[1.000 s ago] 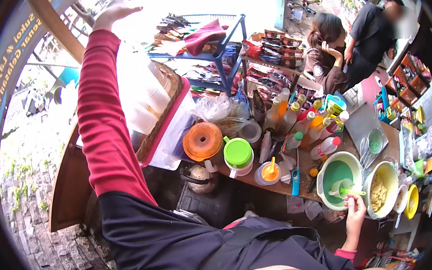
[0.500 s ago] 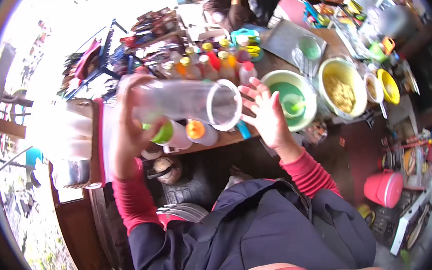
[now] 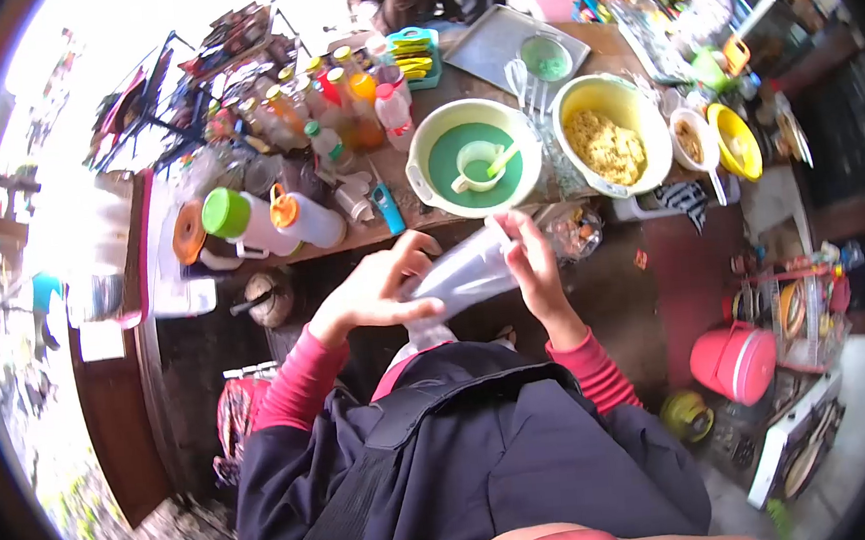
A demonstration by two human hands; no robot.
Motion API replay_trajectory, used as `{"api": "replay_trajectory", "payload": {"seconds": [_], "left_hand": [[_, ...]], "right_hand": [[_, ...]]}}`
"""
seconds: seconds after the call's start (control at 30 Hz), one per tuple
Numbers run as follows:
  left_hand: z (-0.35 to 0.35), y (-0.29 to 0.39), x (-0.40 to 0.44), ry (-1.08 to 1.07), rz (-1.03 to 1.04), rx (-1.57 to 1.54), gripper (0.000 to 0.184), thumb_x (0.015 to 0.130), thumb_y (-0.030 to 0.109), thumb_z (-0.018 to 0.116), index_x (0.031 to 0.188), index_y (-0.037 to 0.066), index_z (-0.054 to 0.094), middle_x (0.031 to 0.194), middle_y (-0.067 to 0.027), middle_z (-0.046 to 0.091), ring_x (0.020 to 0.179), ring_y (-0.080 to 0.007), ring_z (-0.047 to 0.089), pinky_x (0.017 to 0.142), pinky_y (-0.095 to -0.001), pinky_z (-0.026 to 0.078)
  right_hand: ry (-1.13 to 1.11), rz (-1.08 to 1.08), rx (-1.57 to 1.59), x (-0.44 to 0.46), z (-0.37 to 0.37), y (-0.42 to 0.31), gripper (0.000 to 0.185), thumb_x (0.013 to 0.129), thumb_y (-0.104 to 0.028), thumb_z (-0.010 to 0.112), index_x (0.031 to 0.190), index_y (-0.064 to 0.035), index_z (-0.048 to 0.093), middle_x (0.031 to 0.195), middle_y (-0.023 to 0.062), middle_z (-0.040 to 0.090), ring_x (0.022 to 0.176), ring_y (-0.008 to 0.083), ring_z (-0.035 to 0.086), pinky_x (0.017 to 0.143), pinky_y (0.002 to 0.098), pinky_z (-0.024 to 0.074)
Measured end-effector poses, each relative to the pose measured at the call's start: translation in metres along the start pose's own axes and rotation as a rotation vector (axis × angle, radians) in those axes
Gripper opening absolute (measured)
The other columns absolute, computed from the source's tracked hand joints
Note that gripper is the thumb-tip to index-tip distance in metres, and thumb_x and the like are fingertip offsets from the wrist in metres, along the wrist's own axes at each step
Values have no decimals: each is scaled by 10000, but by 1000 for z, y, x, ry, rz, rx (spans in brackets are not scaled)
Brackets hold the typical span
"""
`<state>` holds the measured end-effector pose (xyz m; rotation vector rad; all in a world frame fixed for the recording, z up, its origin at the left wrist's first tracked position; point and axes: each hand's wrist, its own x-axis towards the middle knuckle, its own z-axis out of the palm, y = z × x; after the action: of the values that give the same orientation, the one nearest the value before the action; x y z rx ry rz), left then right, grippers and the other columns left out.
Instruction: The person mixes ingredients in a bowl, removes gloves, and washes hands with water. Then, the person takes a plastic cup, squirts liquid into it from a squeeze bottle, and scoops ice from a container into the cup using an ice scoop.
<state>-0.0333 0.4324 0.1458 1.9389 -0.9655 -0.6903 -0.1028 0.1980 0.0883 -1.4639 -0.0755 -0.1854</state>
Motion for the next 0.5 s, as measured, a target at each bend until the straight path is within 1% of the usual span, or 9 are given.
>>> {"api": "replay_trajectory", "payload": {"seconds": [0.07, 0.13, 0.17, 0.2, 0.27, 0.3, 0.33, 0.4, 0.5], "left_hand": [[27, 5, 4, -32, -28, 46, 849, 691, 507, 718, 1252, -37, 386, 981, -206, 615, 874, -314, 630, 794, -361, 472], [48, -3, 7, -24, -1, -63, 935, 671, 521, 743, 1314, -35, 352, 1011, -185, 611, 906, -290, 618, 811, -360, 471], [57, -7, 6, 17, -18, -198, 941, 650, 504, 776, 1309, -36, 376, 1052, -157, 601, 953, -238, 594, 828, -352, 466], [66, -10, 4, 62, -14, -268, 892, 633, 480, 802, 1261, -34, 431, 1064, -123, 595, 984, -196, 566, 839, -345, 460], [74, -16, -4, -34, -95, -294, 838, 626, 468, 812, 1209, -28, 471, 1042, -105, 600, 978, -186, 566, 843, -336, 456], [77, -17, -10, 6, -100, -310, 793, 628, 460, 813, 1169, -22, 490, 1027, -101, 603, 969, -181, 566, 836, -330, 457], [79, -18, -14, 20, -106, -315, 793, 628, 460, 813, 1169, -22, 490, 1027, -101, 603, 969, -181, 566, 836, -330, 457], [78, -20, -24, -1, -197, -215, 787, 631, 453, 812, 1168, -24, 491, 1040, -111, 605, 969, -181, 567, 840, -332, 456], [81, -22, -41, 37, -209, -260, 786, 658, 441, 795, 1200, -32, 478, 1062, -132, 599, 989, -200, 567, 865, -338, 453]], "right_hand": [[-70, -22, -99, -11, 0, -1, 646, 824, -529, 613, 1198, -13, 507, 1122, 105, 530, 1026, 184, 522, 809, 304, 427], [-68, -123, -153, -12, 0, -5, 683, 795, -563, 620, 1189, -14, 520, 1101, 103, 525, 1026, 200, 527, 796, 316, 430], [-107, -148, -175, -12, -1, -9, 694, 785, -574, 625, 1187, -17, 525, 1105, 107, 524, 1026, 205, 527, 797, 323, 432], [-141, -177, -197, -11, -4, -10, 705, 774, -585, 629, 1184, -20, 530, 1109, 110, 522, 1026, 211, 528, 799, 330, 435], [-238, -173, -247, -14, -5, -7, 712, 765, -601, 628, 1163, -18, 541, 1117, 127, 513, 1028, 240, 528, 791, 336, 439], [-254, -156, -210, -16, -3, -4, 707, 770, -598, 625, 1164, -18, 537, 1122, 125, 508, 1026, 234, 526, 792, 333, 439], [-267, -134, -176, -19, -2, -1, 703, 775, -596, 622, 1166, -18, 534, 1127, 124, 504, 1024, 228, 523, 793, 329, 439], [-285, -93, -144, -23, 5, 7, 700, 781, -592, 619, 1174, -20, 525, 1129, 120, 500, 1027, 219, 516, 795, 325, 439], [-339, -12, -111, -24, 13, 10, 698, 790, -588, 612, 1189, -25, 509, 1130, 111, 496, 1036, 203, 501, 800, 319, 441]]}}
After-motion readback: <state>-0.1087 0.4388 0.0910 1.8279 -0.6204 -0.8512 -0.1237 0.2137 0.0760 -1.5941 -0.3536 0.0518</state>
